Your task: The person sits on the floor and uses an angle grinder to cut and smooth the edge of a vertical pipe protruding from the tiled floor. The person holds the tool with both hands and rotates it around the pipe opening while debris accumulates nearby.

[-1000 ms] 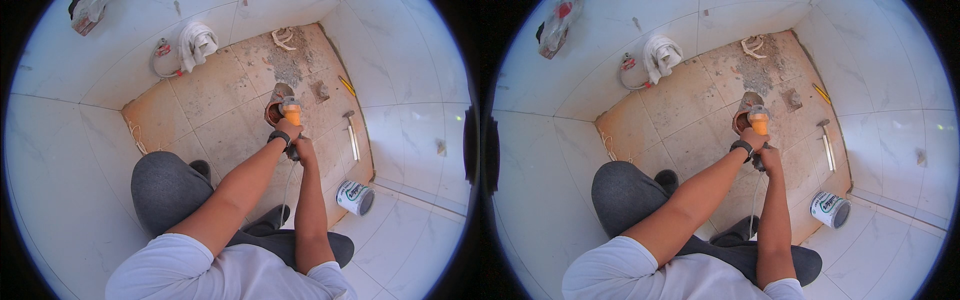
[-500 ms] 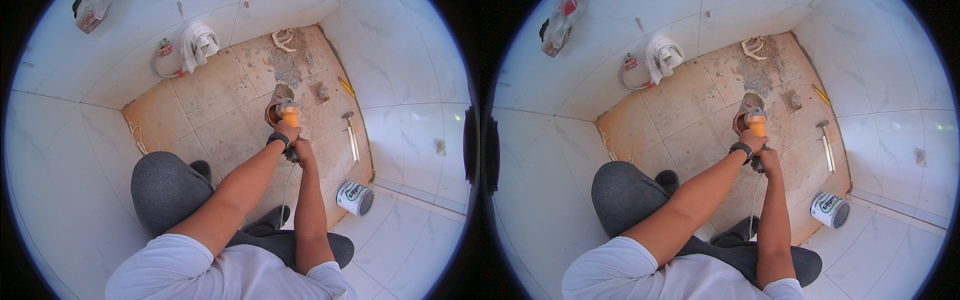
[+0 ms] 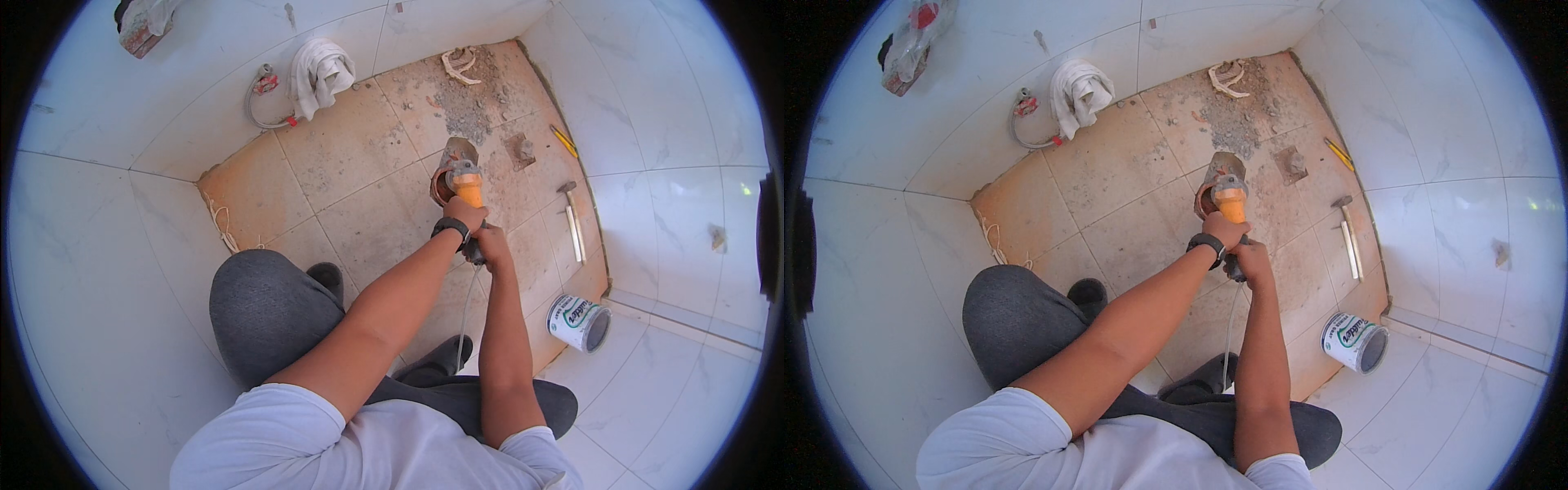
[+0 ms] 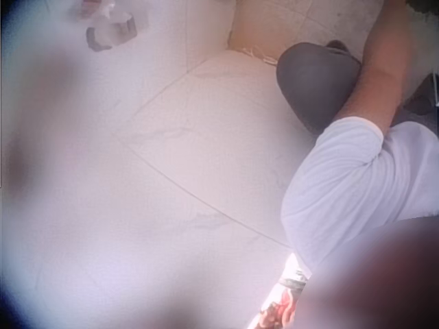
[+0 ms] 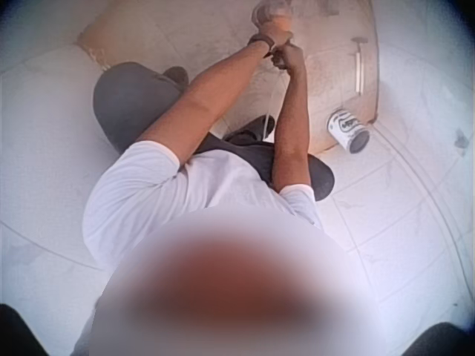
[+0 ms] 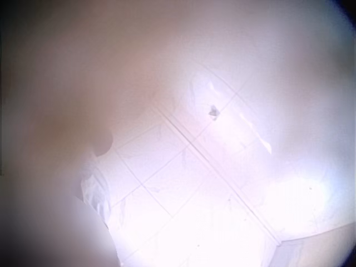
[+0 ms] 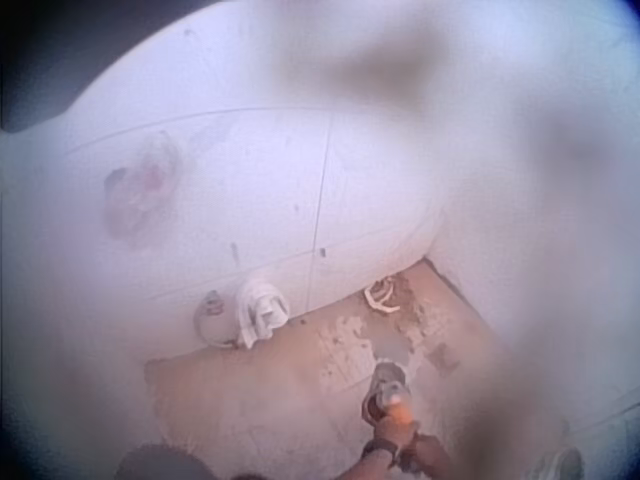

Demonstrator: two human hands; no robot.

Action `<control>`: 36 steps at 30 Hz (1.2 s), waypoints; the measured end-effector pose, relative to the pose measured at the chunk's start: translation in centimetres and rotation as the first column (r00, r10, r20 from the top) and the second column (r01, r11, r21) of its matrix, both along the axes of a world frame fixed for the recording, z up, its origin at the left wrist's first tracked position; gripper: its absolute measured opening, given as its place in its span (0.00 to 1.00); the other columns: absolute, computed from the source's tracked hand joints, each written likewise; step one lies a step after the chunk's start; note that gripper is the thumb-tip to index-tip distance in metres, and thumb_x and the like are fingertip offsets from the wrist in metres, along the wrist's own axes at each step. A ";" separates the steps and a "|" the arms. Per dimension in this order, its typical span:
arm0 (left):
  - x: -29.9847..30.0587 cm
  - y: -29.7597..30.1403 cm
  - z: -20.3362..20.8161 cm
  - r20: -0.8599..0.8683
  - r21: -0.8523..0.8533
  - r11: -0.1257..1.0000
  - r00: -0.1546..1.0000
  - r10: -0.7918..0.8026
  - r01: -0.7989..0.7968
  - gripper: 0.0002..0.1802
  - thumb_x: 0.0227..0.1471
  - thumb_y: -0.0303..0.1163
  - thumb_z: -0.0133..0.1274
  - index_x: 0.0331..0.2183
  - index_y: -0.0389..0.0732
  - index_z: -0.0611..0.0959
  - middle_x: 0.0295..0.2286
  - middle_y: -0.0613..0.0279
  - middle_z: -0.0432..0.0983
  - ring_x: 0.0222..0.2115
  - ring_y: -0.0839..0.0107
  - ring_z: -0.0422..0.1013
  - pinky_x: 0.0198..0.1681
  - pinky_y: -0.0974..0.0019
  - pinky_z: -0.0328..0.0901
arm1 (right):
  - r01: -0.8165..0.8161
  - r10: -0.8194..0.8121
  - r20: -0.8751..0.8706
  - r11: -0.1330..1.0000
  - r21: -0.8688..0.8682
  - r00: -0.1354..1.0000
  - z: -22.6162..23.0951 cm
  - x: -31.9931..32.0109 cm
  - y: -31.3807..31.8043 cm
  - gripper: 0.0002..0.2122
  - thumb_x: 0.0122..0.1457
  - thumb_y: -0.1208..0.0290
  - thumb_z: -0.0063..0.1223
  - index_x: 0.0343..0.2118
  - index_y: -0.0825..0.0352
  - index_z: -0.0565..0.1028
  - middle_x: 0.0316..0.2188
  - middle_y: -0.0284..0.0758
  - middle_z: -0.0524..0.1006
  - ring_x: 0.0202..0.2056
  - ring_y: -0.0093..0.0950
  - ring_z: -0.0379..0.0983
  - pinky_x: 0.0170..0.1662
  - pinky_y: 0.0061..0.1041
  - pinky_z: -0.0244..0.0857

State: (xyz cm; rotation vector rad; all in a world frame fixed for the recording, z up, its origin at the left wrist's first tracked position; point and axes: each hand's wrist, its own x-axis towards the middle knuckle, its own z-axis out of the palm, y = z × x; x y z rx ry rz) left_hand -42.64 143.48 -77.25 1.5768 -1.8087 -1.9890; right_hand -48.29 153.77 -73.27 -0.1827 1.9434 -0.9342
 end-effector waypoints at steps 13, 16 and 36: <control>-0.1 0.3 -0.4 0.023 -0.003 0.999 0.999 0.045 -0.045 0.36 0.41 0.52 0.70 0.39 0.27 0.84 0.40 0.36 0.82 0.44 0.47 0.79 0.48 0.55 0.73 | 0.004 -0.004 0.009 1.000 0.002 1.000 -0.4 0.0 0.0 0.10 0.53 0.72 0.55 0.32 0.77 0.77 0.21 0.43 0.79 0.16 0.33 0.76 0.19 0.32 0.69; -0.1 0.4 -0.4 0.028 -0.003 0.998 0.998 0.060 -0.060 0.36 0.41 0.52 0.70 0.40 0.27 0.83 0.40 0.36 0.81 0.44 0.47 0.79 0.48 0.55 0.73 | -0.005 0.005 0.012 1.000 -0.001 1.000 -0.7 -0.1 0.1 0.10 0.53 0.72 0.55 0.32 0.77 0.77 0.21 0.43 0.79 0.16 0.33 0.76 0.19 0.32 0.68; -0.1 -0.2 -0.4 0.021 0.003 0.998 0.998 0.059 -0.059 0.37 0.41 0.51 0.70 0.40 0.25 0.82 0.40 0.35 0.81 0.44 0.48 0.79 0.49 0.55 0.73 | -0.017 0.016 0.050 1.000 0.014 0.999 -0.7 -0.6 -0.5 0.13 0.50 0.70 0.63 0.33 0.75 0.77 0.24 0.40 0.79 0.19 0.31 0.77 0.21 0.31 0.69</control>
